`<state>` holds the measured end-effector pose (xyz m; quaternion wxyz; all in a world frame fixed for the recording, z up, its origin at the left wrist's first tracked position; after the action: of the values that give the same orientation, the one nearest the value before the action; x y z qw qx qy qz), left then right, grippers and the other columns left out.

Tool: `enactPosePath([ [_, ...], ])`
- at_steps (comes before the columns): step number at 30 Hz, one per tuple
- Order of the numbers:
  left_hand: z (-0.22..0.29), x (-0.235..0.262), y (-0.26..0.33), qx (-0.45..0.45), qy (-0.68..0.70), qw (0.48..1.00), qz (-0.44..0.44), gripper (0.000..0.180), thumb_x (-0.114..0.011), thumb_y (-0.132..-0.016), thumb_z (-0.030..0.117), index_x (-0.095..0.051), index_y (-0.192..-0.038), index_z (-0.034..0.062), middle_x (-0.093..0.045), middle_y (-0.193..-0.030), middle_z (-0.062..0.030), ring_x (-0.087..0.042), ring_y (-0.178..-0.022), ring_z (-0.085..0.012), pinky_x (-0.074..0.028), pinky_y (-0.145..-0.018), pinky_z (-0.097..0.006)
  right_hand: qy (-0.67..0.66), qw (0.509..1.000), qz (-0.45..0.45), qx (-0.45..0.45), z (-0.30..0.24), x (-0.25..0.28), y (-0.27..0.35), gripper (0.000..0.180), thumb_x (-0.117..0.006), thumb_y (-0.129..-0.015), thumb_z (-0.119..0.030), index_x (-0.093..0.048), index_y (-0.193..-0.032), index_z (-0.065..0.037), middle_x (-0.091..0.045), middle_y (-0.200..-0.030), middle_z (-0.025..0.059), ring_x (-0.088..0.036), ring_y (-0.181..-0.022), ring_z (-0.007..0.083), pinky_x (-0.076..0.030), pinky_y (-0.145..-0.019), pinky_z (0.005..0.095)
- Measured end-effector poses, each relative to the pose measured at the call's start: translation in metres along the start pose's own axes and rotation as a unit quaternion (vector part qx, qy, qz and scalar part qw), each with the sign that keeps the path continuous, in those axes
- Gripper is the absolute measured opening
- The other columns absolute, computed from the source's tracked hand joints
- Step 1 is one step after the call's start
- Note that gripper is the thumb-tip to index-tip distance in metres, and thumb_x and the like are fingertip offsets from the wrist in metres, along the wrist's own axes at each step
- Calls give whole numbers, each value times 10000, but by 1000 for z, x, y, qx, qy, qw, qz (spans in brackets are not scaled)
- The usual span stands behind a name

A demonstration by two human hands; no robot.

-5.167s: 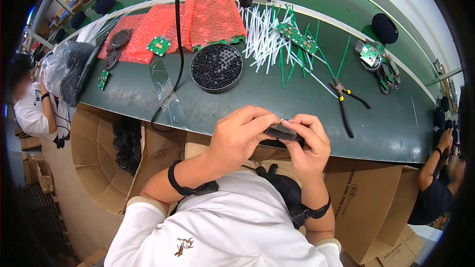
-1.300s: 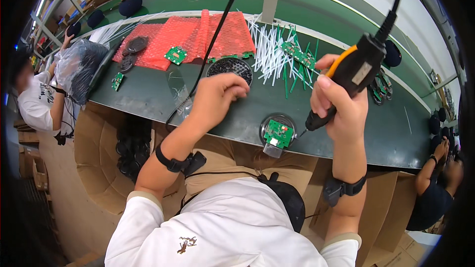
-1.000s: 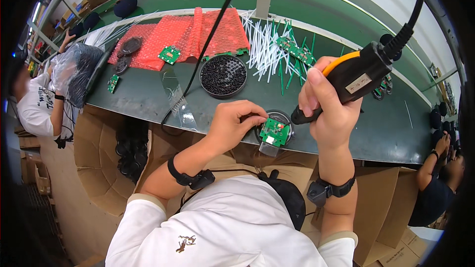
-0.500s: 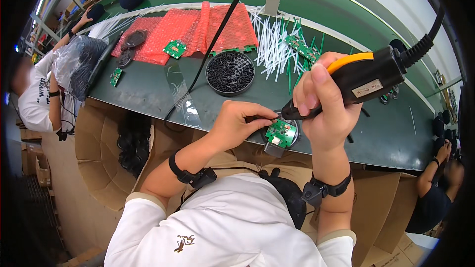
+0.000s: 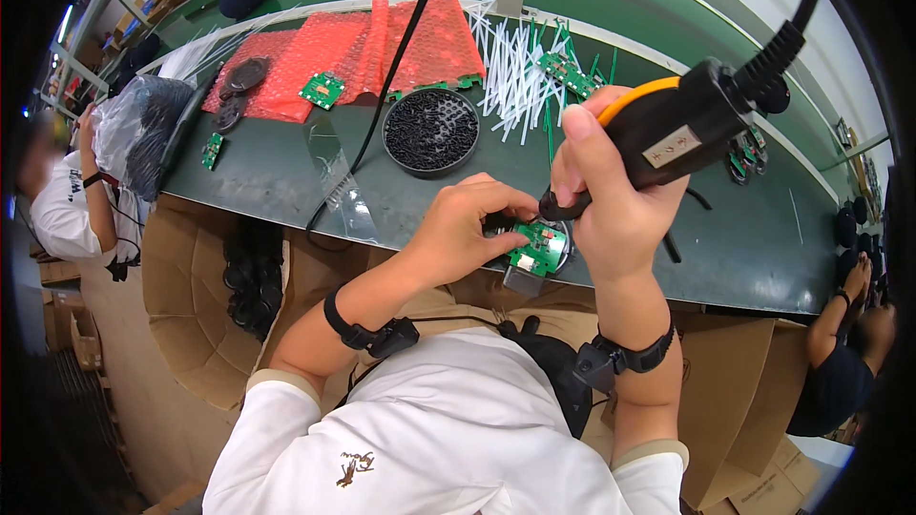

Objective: The person assembles small electronic components at a workbench. They pick up a green circuit board, place it into a black circular housing, and use a yellow-handled tool to secure it. The person repeats this process with multiple units, placing finished assemblies on the table.

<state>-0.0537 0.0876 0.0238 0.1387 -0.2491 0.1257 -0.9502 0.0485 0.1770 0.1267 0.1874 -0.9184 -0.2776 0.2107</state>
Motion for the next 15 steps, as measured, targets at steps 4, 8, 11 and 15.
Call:
enactPosePath([
  [4, -4, -2, 0, 18, 4, 1000, -17, 422, -882, -741, 23, -772, -1143, 91, -776, -1003, -51, -694, -906, -224, -564, -791, -357, 14, 1000, -6, -9, 4, -1, -1, 136, -741, -937, -10, -634, -1016, 13, -563, -656, 29, -510, -476, 107, -404, -461, 259],
  [8, -5, -1, -1, 23, 8, 1000, -20, 433, -883, -741, 24, -770, -1154, 85, -776, -1001, -60, -695, -908, -228, -565, -805, -362, 25, 999, -3, -19, 7, -2, -1, 147, -750, -933, -9, -629, -1011, 16, -586, -703, 41, -512, -480, 103, -408, -462, 259],
  [11, -6, -1, -1, 26, 9, 999, -20, 438, -883, -740, 23, -771, -1159, 84, -776, -1001, -65, -697, -909, -227, -565, -812, -363, 22, 999, -3, -25, 10, -3, -1, 158, -760, -929, -11, -623, -1004, 13, -595, -729, 48, -515, -484, 101, -408, -461, 259],
  [15, -7, -2, -1, 33, 11, 999, -27, 426, -884, -745, 37, -769, -1153, 84, -771, -994, -68, -692, -904, -235, -559, -806, -373, 15, 1000, -4, -25, 12, -2, 0, 162, -768, -929, -16, -615, -983, -6, -595, -730, 42, -512, -476, 99, -404, -456, 260],
])
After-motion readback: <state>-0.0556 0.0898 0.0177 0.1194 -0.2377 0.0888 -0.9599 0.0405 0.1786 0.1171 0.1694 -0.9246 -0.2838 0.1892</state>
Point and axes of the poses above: each hand's wrist, its own y-axis away from the middle knuckle, its own x-axis out of the back of the hand, z = x × y, the point moved 8 cm from there along -y, towards the middle knuckle
